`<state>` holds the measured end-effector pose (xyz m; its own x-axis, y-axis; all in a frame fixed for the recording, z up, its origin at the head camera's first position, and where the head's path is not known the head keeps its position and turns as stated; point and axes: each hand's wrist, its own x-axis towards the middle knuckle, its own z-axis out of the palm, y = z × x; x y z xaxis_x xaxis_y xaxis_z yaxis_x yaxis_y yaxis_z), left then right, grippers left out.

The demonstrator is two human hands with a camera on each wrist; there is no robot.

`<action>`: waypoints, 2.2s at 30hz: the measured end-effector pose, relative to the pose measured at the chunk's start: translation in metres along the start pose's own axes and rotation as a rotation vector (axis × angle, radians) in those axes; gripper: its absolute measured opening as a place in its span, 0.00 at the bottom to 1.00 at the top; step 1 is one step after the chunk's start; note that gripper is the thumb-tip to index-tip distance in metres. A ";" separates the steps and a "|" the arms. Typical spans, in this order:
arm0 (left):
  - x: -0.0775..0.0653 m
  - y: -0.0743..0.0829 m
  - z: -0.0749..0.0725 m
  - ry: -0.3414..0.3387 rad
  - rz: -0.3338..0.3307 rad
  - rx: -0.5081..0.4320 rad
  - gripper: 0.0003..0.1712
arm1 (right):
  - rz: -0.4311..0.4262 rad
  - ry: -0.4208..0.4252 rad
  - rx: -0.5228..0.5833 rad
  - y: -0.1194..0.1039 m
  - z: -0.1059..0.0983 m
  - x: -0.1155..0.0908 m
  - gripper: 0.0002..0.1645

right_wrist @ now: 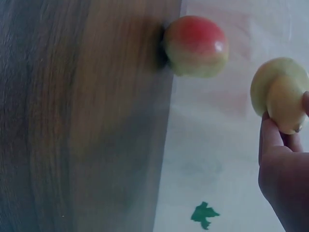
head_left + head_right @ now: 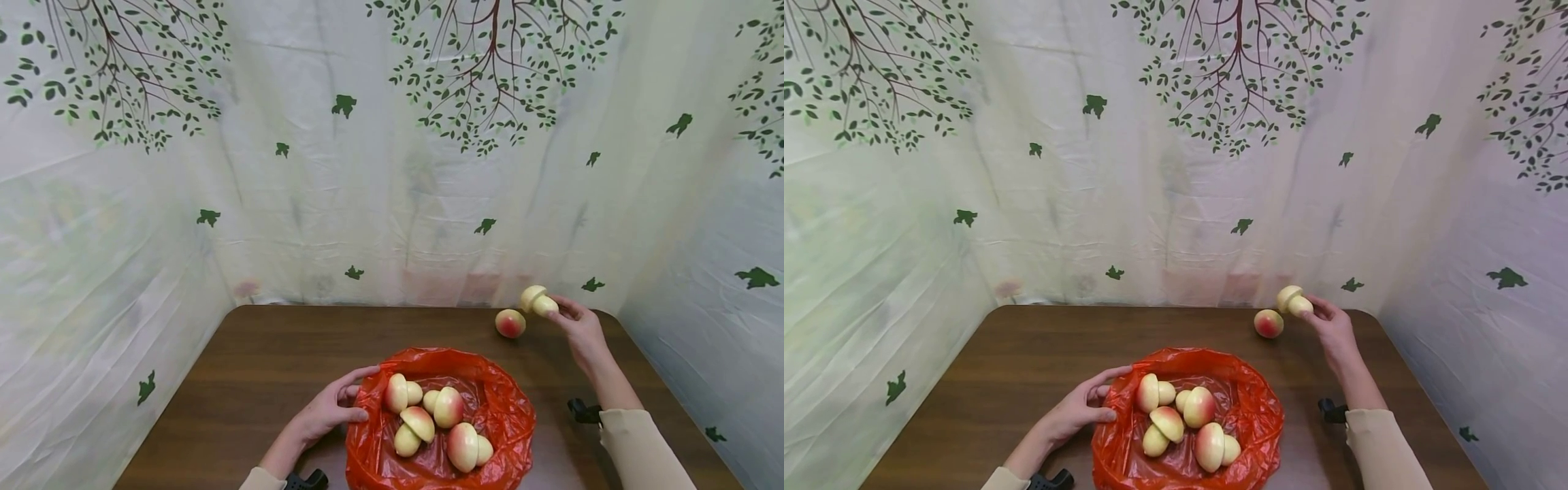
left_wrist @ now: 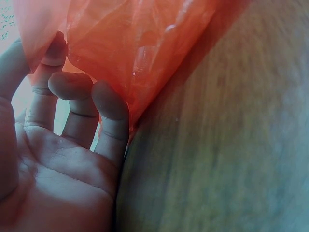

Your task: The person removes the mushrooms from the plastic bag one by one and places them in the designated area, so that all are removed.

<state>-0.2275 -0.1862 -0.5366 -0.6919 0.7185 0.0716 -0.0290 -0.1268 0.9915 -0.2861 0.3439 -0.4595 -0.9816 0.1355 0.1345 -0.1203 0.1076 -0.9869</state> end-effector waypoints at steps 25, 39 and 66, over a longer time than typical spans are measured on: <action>0.000 0.002 0.000 0.002 -0.004 -0.003 0.42 | 0.095 0.095 -0.013 0.039 -0.006 0.021 0.27; 0.000 0.000 0.001 0.008 -0.004 0.004 0.42 | 0.170 0.078 -0.130 0.047 -0.008 0.024 0.39; -0.002 0.001 0.001 0.015 -0.024 0.003 0.42 | 0.219 0.025 -0.267 0.056 -0.009 0.024 0.40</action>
<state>-0.2255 -0.1875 -0.5356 -0.7017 0.7109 0.0466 -0.0430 -0.1076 0.9933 -0.3149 0.3617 -0.5111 -0.9755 0.2074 -0.0728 0.1393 0.3267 -0.9348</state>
